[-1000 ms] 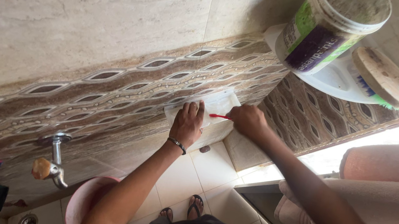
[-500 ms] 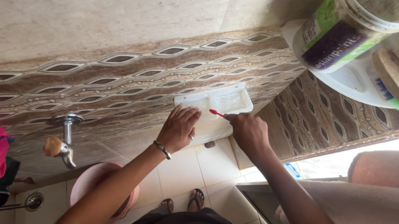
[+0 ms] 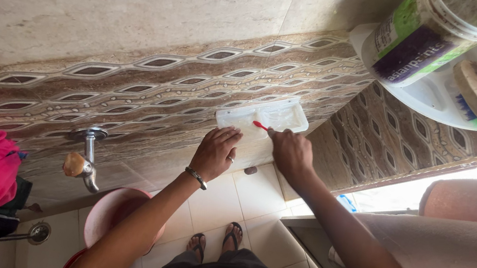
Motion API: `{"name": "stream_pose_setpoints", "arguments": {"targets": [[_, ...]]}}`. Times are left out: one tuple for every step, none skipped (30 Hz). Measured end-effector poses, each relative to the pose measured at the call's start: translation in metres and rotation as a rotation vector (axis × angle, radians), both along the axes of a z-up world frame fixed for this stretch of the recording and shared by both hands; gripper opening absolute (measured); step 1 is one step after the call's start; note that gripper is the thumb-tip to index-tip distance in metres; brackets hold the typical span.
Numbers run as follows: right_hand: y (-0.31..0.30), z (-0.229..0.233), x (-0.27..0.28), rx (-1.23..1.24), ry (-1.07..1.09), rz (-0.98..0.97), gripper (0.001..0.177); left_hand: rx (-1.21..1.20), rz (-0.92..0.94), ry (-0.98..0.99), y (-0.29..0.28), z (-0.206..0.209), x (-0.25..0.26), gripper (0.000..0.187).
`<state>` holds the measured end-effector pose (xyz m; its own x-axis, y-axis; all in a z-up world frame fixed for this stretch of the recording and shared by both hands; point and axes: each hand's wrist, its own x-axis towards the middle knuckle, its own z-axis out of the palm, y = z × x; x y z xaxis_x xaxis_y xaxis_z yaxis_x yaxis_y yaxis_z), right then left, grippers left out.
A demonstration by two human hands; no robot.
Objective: The person cleans a wall-mounted soap dish in a bathroom using a toothbrush and a cleaning paste from a container. They scrub the dish thoroughly, rinse it with water from the tap, and place the tools back on a red stool.
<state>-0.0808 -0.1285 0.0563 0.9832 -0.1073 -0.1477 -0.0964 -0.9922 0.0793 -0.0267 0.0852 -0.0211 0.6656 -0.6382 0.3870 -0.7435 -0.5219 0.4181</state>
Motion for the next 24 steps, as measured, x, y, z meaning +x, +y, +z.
{"name": "stream_pose_setpoints", "arguments": {"targets": [[0.005, 0.002, -0.001, 0.011, -0.017, -0.005, 0.045, -0.007, -0.001, -0.028, 0.001, 0.001, 0.001, 0.038], [0.013, 0.002, -0.003, 0.021, -0.034, -0.009, 0.044, -0.021, 0.026, -0.052, 0.002, 0.002, 0.001, 0.037], [0.022, 0.001, -0.008, 0.033, -0.048, -0.013, 0.044, -0.034, 0.053, -0.072, 0.001, 0.002, -0.002, 0.037], [0.031, -0.001, -0.015, 0.092, -0.139, 0.070, 0.046, -0.047, 0.081, -0.092, 0.002, 0.003, -0.005, 0.036], [0.041, -0.003, -0.024, 0.153, -0.229, 0.154, 0.050, -0.062, 0.100, -0.080, 0.006, 0.003, -0.007, 0.037], [0.047, -0.004, -0.029, 0.215, -0.320, 0.238, 0.056, -0.076, 0.119, -0.067, 0.010, 0.004, -0.009, 0.038], [0.047, -0.002, -0.025, 0.163, -0.226, 0.182, 0.054, -0.090, 0.139, -0.056, 0.014, 0.004, -0.010, 0.039], [0.044, 0.001, -0.015, 0.110, -0.132, 0.127, 0.054, -0.108, 0.134, -0.039, 0.018, 0.005, -0.011, 0.041], [0.040, 0.003, -0.008, 0.054, -0.039, 0.068, 0.055, -0.128, 0.126, -0.022, 0.021, 0.005, -0.012, 0.043], [0.033, 0.005, -0.004, 0.082, -0.086, 0.029, 0.052, -0.148, 0.118, -0.004, 0.024, 0.004, -0.013, 0.044], [0.023, 0.005, -0.001, 0.110, -0.134, -0.012, 0.048, -0.144, 0.129, 0.017, 0.027, 0.004, -0.014, 0.045], [0.019, 0.003, 0.001, 0.138, -0.182, -0.054, 0.045, -0.140, 0.139, 0.038, 0.030, 0.004, -0.015, 0.046], [0.026, -0.004, 0.003, 0.093, -0.166, -0.008, 0.049, -0.140, 0.150, 0.059, 0.031, 0.004, -0.014, 0.047], [0.041, -0.013, 0.003, 0.047, -0.150, 0.038, 0.053, -0.142, 0.151, 0.039, 0.032, 0.004, -0.013, 0.047], [0.052, -0.021, 0.000, 0.000, -0.131, 0.082, 0.058, -0.145, 0.152, 0.021, 0.032, 0.003, -0.012, 0.046], [0.060, -0.026, -0.005, 0.034, -0.157, 0.105, 0.050, -0.148, 0.153, 0.003, 0.031, 0.003, -0.012, 0.046], [0.071, -0.029, -0.007, 0.073, -0.187, 0.130, 0.042, -0.149, 0.151, 0.006, 0.032, 0.004, -0.011, 0.047], [0.078, -0.027, -0.008, 0.112, -0.218, 0.154, 0.036, -0.150, 0.150, 0.009, 0.031, 0.006, -0.010, 0.047], [0.076, -0.023, -0.006, 0.122, -0.116, 0.078, 0.041, -0.148, 0.145, 0.014, 0.033, 0.007, -0.010, 0.048], [0.068, -0.016, -0.003, 0.131, -0.015, 0.001, 0.047, -0.136, 0.127, 0.017, 0.037, 0.009, -0.009, 0.047], [0.057, -0.008, 0.000, 0.134, 0.084, -0.073, 0.054, -0.131, 0.114, 0.018, 0.038, 0.011, -0.007, 0.046], [0.046, -0.001, 0.000, 0.143, 0.008, -0.085, 0.055, -0.126, 0.100, 0.019, 0.039, 0.012, -0.005, 0.045], [0.034, 0.004, -0.002, 0.153, -0.065, -0.098, 0.056, -0.135, 0.101, 0.041, 0.041, 0.012, -0.005, 0.045], [0.030, 0.007, -0.002, 0.163, -0.139, -0.112, 0.057, -0.144, 0.102, 0.062, 0.043, 0.011, -0.005, 0.046]]}}
